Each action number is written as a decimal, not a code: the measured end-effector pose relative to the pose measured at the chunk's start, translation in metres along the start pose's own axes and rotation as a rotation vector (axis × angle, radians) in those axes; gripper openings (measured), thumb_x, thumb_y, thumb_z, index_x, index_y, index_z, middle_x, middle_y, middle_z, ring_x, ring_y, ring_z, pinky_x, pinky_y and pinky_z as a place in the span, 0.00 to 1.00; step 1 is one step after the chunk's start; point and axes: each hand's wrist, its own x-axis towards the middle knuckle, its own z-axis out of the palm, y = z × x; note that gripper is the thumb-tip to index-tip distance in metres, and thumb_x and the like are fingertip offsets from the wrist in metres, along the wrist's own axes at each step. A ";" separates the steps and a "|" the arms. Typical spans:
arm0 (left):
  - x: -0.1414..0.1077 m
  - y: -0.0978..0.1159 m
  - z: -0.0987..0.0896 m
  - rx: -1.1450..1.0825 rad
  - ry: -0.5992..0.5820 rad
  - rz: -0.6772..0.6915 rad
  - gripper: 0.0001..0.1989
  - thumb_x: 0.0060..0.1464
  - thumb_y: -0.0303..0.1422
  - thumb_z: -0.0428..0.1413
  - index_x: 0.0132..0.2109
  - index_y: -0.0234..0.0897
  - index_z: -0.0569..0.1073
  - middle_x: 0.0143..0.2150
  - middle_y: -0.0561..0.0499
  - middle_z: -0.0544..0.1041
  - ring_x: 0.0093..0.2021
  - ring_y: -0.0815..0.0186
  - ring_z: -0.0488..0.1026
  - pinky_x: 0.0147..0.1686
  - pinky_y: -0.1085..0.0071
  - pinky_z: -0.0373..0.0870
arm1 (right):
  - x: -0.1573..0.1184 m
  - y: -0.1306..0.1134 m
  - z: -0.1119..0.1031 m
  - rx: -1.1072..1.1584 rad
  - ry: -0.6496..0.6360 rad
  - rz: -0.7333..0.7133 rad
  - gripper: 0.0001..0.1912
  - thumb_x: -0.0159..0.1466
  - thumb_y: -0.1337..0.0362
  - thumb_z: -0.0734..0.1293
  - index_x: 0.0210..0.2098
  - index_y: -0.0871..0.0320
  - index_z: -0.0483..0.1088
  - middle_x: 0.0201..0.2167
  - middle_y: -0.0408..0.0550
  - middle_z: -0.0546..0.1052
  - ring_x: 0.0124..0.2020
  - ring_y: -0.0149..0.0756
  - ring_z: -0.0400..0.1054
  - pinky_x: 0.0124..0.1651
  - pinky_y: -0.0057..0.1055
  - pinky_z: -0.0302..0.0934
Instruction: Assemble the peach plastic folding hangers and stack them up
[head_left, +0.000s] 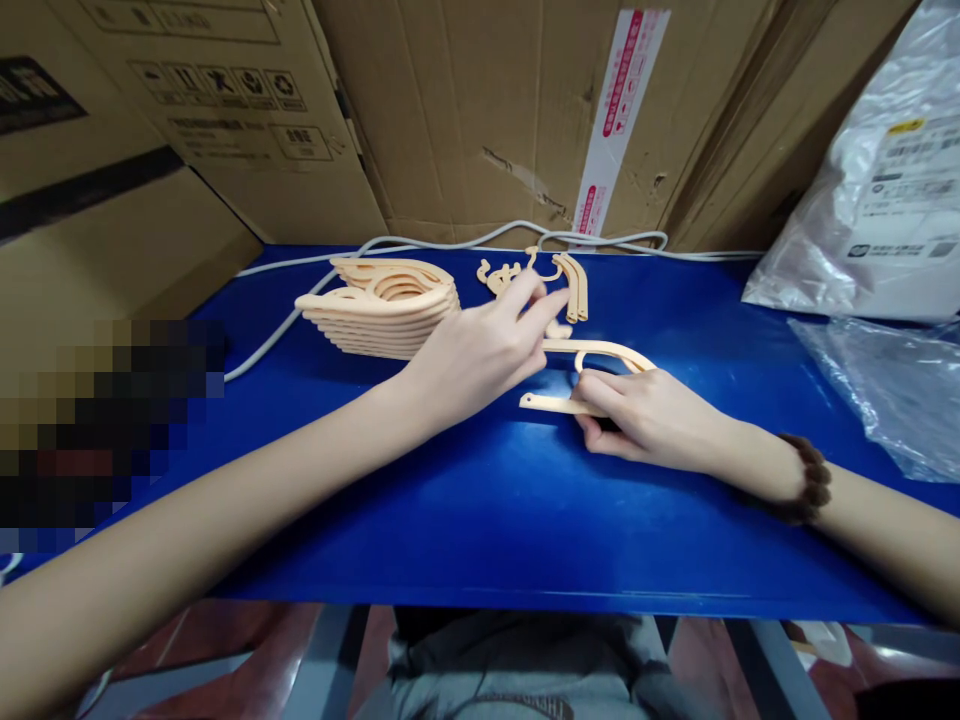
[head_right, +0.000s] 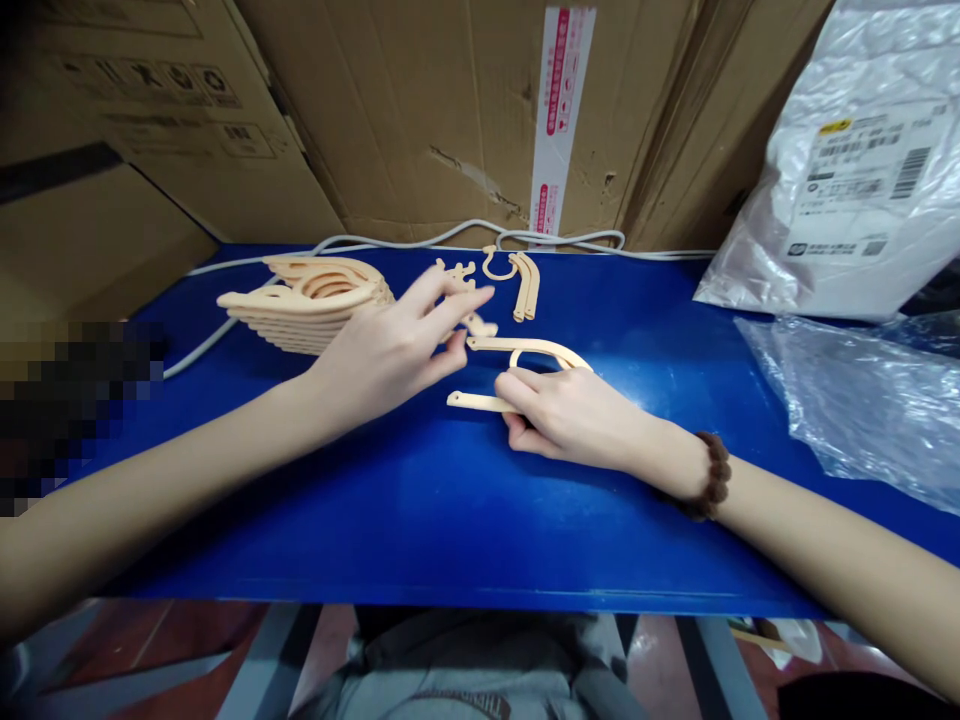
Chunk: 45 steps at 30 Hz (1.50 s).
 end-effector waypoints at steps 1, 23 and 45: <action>-0.007 -0.002 0.003 -0.007 0.000 0.016 0.19 0.64 0.27 0.45 0.60 0.33 0.67 0.51 0.44 0.74 0.33 0.66 0.75 0.22 0.73 0.60 | 0.000 0.000 0.000 0.012 -0.008 0.014 0.07 0.66 0.66 0.56 0.32 0.56 0.60 0.24 0.42 0.69 0.22 0.31 0.61 0.28 0.28 0.51; -0.030 0.000 0.009 -0.267 -0.160 -0.101 0.12 0.70 0.38 0.43 0.41 0.37 0.66 0.33 0.52 0.77 0.29 0.67 0.75 0.24 0.72 0.57 | -0.004 0.001 0.003 -0.026 -0.003 0.091 0.16 0.74 0.60 0.52 0.38 0.60 0.67 0.29 0.46 0.77 0.24 0.31 0.69 0.26 0.29 0.51; -0.030 0.009 0.000 -0.626 -0.325 -0.232 0.12 0.68 0.38 0.43 0.37 0.38 0.62 0.35 0.54 0.70 0.30 0.67 0.68 0.29 0.70 0.59 | -0.004 0.000 0.002 0.004 -0.084 0.096 0.16 0.74 0.60 0.51 0.39 0.60 0.65 0.24 0.46 0.75 0.19 0.31 0.65 0.23 0.30 0.45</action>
